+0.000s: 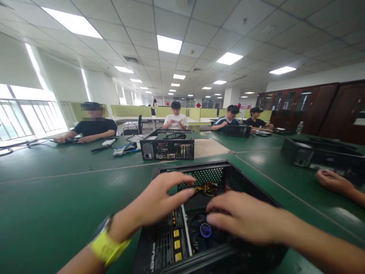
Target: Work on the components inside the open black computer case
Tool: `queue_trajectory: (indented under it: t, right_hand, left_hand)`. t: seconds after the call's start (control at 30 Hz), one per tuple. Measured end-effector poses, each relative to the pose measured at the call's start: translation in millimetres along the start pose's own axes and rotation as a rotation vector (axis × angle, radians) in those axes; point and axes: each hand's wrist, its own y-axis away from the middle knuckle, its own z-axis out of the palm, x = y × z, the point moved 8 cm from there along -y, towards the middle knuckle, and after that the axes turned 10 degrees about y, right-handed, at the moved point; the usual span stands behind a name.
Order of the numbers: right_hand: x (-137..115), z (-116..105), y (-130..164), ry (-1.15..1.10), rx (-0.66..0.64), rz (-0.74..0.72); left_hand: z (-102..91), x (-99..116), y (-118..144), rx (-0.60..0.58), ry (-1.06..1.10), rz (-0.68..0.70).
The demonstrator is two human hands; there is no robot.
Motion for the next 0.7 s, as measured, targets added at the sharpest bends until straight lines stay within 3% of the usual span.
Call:
queue_trajectory:
  t: [0.07, 0.1, 0.17, 0.23, 0.3, 0.33, 0.4, 0.47, 0.5, 0.53, 0.57, 0.63, 0.7]
  right_hand:
    - [-24, 0, 44, 0.095, 0.339, -0.011]
    - [-30, 10, 60, 0.154, 0.447, -0.04]
    - [-19, 31, 75, 0.263, 0.617, -0.076]
    - [16, 41, 75, 0.337, 0.75, -0.14]
    - [62, 39, 73, 0.411, 0.831, -0.243]
    - [88, 35, 71, 0.466, 0.816, -0.204]
    - [143, 20, 80, 0.511, 0.826, 0.146]
    - [166, 8, 110, 0.448, 0.924, 0.52]
    - [158, 7, 122, 0.4, 0.978, 0.61]
    - [139, 9, 127, 0.372, 1.009, 0.609]
    - [112, 14, 121, 0.379, 0.993, 0.519]
    - [48, 34, 85, 0.51, 0.864, 0.202]
    - [16, 54, 45, 0.655, 0.795, 0.111]
  left_hand:
    - [-12.0, -3, 58, 0.144, 0.041, 0.067]
    - [-7.7, -6, 79, 0.175, 0.038, 0.061]
    - [7.0, -11, 101, 0.28, 0.018, -0.009]
    - [27.7, -2, 94, 0.379, -0.001, -0.065]
    - [51.4, 19, 64, 0.413, 0.026, -0.06]
    - [62.2, 29, 46, 0.411, 0.065, -0.047]
    - [76.4, 41, 17, 0.409, 0.346, -0.014]
    - [79.6, 40, 7, 0.411, 0.555, 0.042]
    - [78.7, 36, 11, 0.404, 0.579, 0.085]
    - [77.8, 29, 21, 0.397, 0.551, 0.121]
    - [78.5, 20, 34, 0.381, 0.487, 0.146]
    - [88.6, -6, 64, 0.303, 0.351, 0.125]
    - [106.5, -36, 91, 0.18, 0.246, 0.006]
